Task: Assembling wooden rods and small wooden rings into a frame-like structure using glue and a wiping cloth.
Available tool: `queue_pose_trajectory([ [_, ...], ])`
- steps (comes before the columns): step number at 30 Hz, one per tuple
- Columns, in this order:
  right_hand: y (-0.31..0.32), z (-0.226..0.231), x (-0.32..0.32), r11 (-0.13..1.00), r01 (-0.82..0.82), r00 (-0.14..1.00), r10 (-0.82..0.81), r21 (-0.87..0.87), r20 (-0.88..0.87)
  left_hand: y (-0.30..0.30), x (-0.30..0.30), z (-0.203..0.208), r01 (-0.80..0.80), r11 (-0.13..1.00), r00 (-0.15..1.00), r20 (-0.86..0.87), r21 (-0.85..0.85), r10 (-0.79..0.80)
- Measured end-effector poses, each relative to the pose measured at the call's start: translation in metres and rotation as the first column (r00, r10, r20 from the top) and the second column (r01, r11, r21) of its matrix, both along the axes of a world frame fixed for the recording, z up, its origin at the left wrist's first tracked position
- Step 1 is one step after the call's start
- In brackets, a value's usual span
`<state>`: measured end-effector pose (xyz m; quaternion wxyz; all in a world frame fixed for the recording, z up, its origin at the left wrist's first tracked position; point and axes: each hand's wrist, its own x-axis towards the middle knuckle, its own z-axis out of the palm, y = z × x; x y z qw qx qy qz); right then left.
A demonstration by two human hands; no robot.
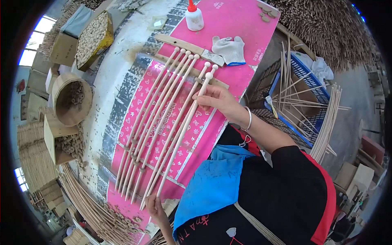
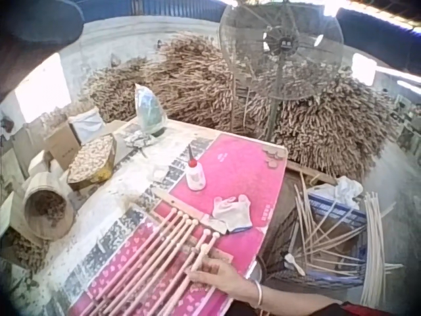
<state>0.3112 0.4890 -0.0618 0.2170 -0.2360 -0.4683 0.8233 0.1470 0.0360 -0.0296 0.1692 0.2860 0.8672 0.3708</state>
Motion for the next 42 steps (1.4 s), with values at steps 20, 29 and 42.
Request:
queue_pose_trajectory([
  [20,0.030,-0.010,0.055,0.594,0.094,0.813,-0.509,0.799,0.283,0.060,0.031,-0.031,-0.034,0.999,0.989,-0.143,-0.040,0.028],
  [29,0.030,-0.022,0.044,0.257,-0.015,0.839,-0.523,0.966,0.152,0.053,0.026,-0.045,-0.054,0.998,0.977,-0.210,-0.032,0.046],
  [42,0.019,-0.020,0.048,0.457,0.199,0.783,-0.606,0.867,0.140,0.097,-0.030,-0.011,-0.014,0.997,0.889,-0.456,-0.080,-0.025],
])
